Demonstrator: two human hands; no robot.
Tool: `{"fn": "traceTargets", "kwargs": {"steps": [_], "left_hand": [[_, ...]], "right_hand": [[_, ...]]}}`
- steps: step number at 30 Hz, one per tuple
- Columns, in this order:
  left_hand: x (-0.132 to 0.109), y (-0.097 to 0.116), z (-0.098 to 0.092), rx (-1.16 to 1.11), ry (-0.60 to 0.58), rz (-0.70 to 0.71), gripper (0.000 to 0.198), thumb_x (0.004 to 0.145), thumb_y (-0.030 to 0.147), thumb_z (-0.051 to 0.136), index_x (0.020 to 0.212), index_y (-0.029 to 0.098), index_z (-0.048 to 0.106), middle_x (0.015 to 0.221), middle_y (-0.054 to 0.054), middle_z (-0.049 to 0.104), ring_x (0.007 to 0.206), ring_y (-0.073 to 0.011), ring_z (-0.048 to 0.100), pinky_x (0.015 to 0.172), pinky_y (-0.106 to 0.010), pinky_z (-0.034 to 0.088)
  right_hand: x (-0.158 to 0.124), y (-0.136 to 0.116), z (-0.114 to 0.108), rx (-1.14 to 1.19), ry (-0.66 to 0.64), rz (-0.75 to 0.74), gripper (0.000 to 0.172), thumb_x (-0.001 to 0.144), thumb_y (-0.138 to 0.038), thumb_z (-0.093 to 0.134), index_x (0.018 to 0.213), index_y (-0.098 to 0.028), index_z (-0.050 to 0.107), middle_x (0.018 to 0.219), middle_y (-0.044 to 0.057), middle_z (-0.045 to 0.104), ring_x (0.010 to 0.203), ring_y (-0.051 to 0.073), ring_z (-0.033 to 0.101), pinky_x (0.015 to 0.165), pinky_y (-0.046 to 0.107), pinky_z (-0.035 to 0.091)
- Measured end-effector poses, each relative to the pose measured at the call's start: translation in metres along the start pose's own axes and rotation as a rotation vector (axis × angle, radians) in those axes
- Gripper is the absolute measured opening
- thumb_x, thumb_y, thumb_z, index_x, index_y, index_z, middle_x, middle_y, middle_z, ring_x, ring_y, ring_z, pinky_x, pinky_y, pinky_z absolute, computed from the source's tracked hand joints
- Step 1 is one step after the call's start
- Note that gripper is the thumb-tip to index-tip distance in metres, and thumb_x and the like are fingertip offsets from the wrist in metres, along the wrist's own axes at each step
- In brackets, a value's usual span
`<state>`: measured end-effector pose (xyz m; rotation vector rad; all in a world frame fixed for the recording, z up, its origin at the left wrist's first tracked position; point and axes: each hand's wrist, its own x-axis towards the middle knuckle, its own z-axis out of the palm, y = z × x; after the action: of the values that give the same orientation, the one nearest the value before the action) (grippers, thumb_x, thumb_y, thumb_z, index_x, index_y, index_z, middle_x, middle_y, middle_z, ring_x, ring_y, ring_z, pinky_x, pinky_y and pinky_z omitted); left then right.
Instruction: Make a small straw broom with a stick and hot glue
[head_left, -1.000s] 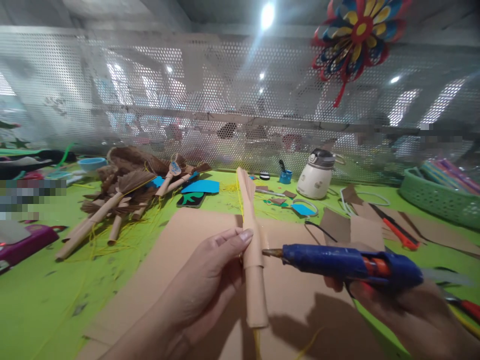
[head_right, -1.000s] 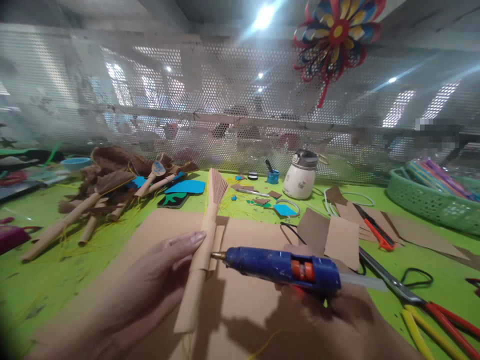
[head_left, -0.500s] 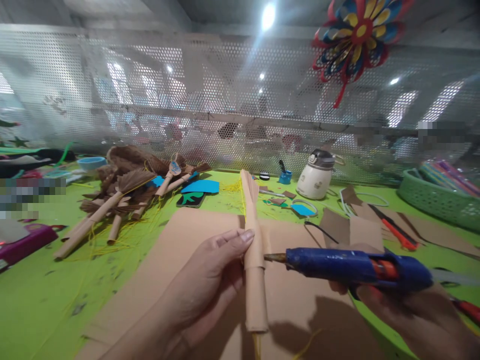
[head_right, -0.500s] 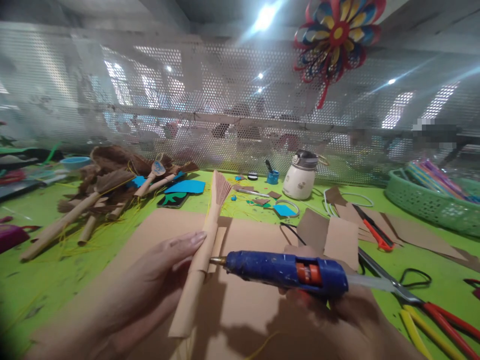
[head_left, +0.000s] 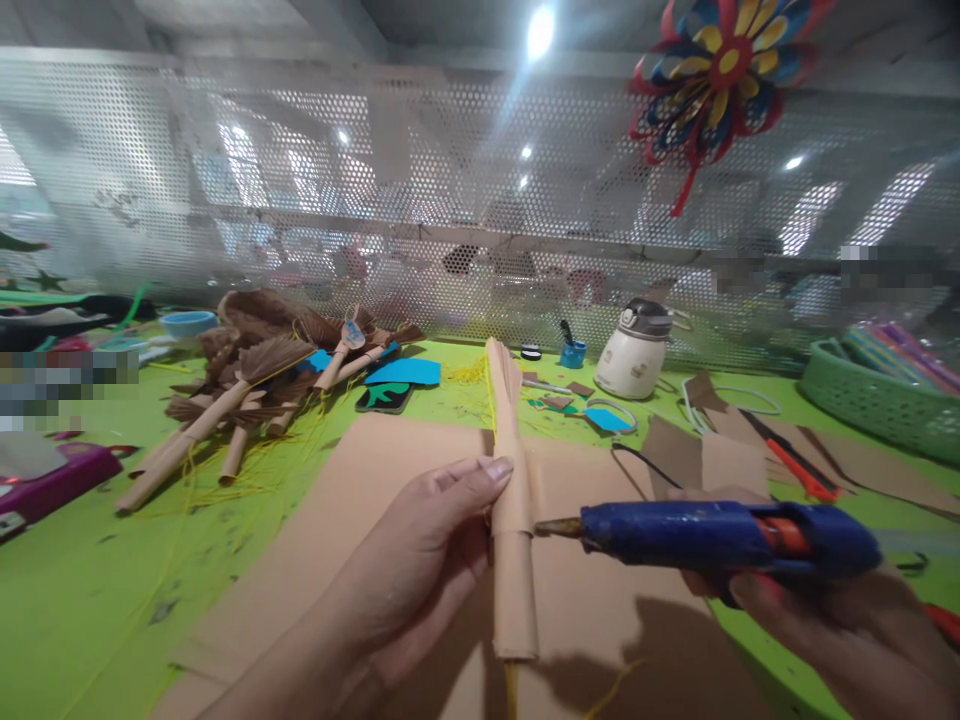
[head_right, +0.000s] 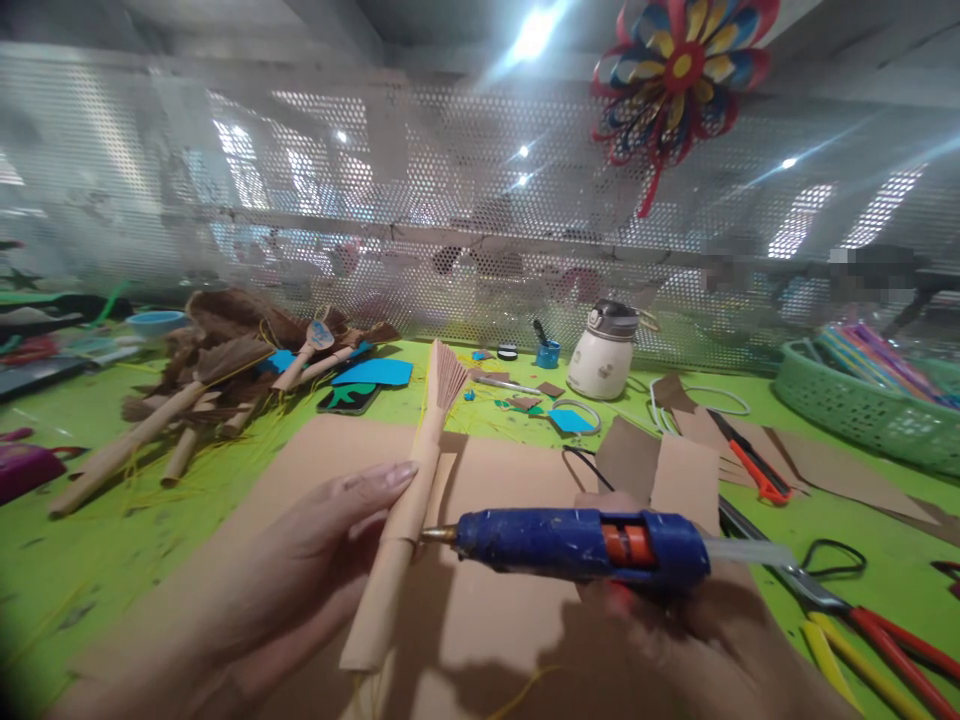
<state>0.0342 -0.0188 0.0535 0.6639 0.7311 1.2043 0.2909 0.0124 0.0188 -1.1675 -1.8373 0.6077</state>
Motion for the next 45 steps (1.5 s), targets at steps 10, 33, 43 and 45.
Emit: {"fn": "traceTargets", "kwargs": {"steps": [10, 33, 43, 45], "left_hand": [[-0.002, 0.001, 0.003, 0.037, 0.020, -0.025, 0.032, 0.079, 0.024, 0.065, 0.109, 0.011, 0.067, 0.082, -0.010, 0.070, 0.078, -0.0213, 0.066, 0.078, -0.032, 0.050], [-0.006, 0.001, 0.005, 0.003, -0.057, -0.011, 0.029, 0.078, 0.024, 0.066, 0.105, 0.013, 0.068, 0.087, -0.010, 0.070, 0.084, -0.0229, 0.065, 0.085, -0.035, 0.048], [-0.008, 0.003, 0.007, -0.019, -0.015, -0.022, 0.029, 0.078, 0.020, 0.065, 0.106, 0.014, 0.067, 0.082, -0.008, 0.070, 0.082, -0.0227, 0.065, 0.083, -0.035, 0.048], [-0.008, 0.002, 0.007, -0.026, -0.018, -0.018, 0.030, 0.078, 0.019, 0.064, 0.108, 0.015, 0.067, 0.083, -0.008, 0.070, 0.082, -0.0221, 0.065, 0.083, -0.035, 0.048]], "right_hand": [[0.007, -0.015, 0.008, 0.038, 0.036, 0.095, 0.035, 0.073, -0.055, 0.064, 0.072, -0.020, 0.069, 0.066, 0.007, 0.072, 0.062, 0.023, 0.069, 0.058, 0.028, 0.060], [0.012, -0.013, 0.004, 0.097, -0.019, 0.068, 0.035, 0.079, -0.049, 0.060, 0.066, -0.018, 0.069, 0.068, 0.006, 0.068, 0.064, 0.020, 0.065, 0.060, 0.025, 0.055], [0.011, -0.014, 0.005, 0.245, -0.055, 0.109, 0.034, 0.077, -0.051, 0.061, 0.074, -0.018, 0.071, 0.072, 0.009, 0.070, 0.065, 0.023, 0.067, 0.059, 0.028, 0.058], [0.011, -0.013, 0.007, 0.285, -0.046, 0.111, 0.029, 0.077, -0.048, 0.063, 0.079, -0.019, 0.071, 0.076, 0.009, 0.071, 0.068, 0.023, 0.068, 0.062, 0.028, 0.059]]}}
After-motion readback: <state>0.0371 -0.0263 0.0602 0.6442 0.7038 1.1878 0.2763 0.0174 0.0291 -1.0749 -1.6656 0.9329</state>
